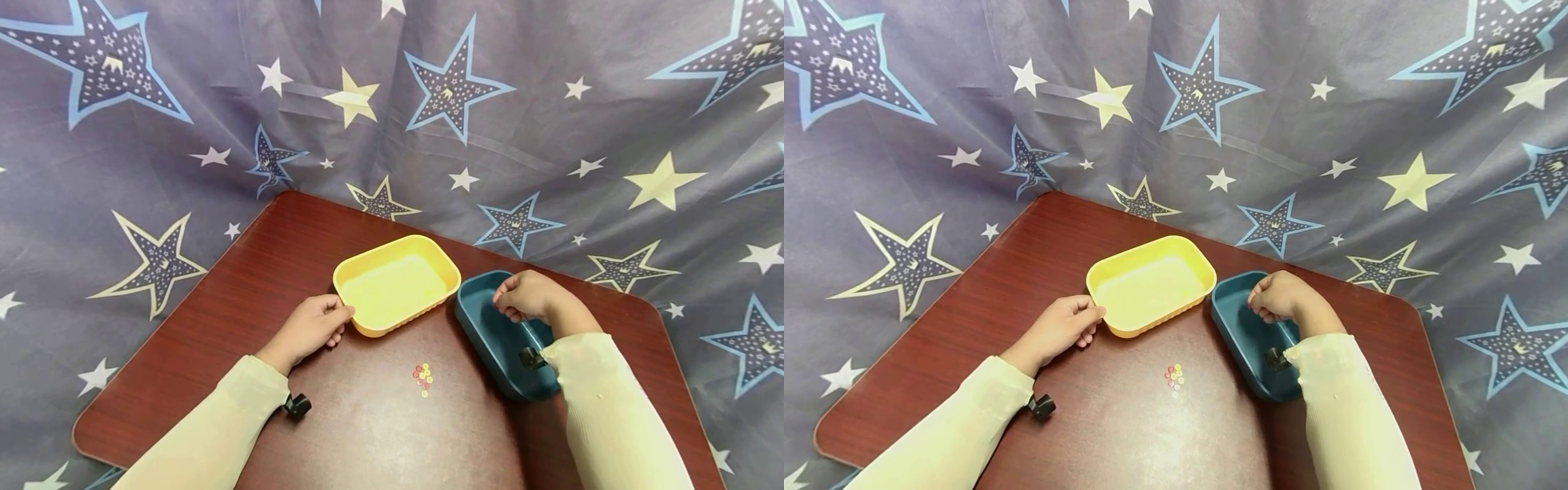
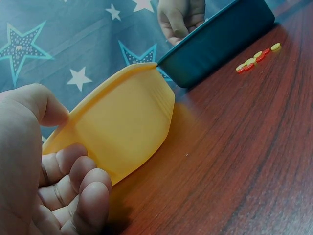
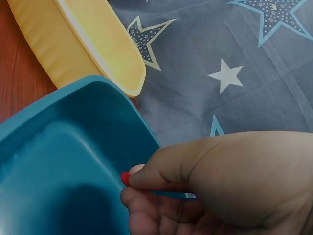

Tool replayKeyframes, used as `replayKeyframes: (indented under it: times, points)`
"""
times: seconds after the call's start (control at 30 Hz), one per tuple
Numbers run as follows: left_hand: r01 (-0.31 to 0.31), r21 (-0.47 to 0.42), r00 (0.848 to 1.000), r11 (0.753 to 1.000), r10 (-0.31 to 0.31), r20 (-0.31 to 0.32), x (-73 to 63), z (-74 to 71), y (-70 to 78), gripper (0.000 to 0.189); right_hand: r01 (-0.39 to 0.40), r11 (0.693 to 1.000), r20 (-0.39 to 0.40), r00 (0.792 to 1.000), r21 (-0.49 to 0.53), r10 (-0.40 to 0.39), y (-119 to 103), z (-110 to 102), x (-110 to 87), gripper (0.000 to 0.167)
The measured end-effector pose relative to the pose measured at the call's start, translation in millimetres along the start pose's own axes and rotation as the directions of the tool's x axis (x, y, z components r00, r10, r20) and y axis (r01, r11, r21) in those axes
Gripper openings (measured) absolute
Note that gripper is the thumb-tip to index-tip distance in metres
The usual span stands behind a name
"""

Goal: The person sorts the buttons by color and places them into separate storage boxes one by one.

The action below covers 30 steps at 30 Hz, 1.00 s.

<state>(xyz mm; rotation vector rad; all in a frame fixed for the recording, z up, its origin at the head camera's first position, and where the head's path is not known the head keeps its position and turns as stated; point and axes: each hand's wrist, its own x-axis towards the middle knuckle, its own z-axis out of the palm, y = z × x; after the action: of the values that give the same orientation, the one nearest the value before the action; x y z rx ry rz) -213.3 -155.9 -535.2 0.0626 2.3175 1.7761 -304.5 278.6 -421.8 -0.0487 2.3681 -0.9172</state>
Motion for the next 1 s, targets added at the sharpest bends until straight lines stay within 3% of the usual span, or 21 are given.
replayKeyframes:
  times: [1.0]
  points:
    - [0.001, -0.021, 1.000, 1.000, -0.001, 0.009, 0.7, -1.0, -1.1, 0.039, -0.034, 0.999, -0.016, 0.999, 0.005, 0.035, 4.5, 2.2, 0.0, 0.018]
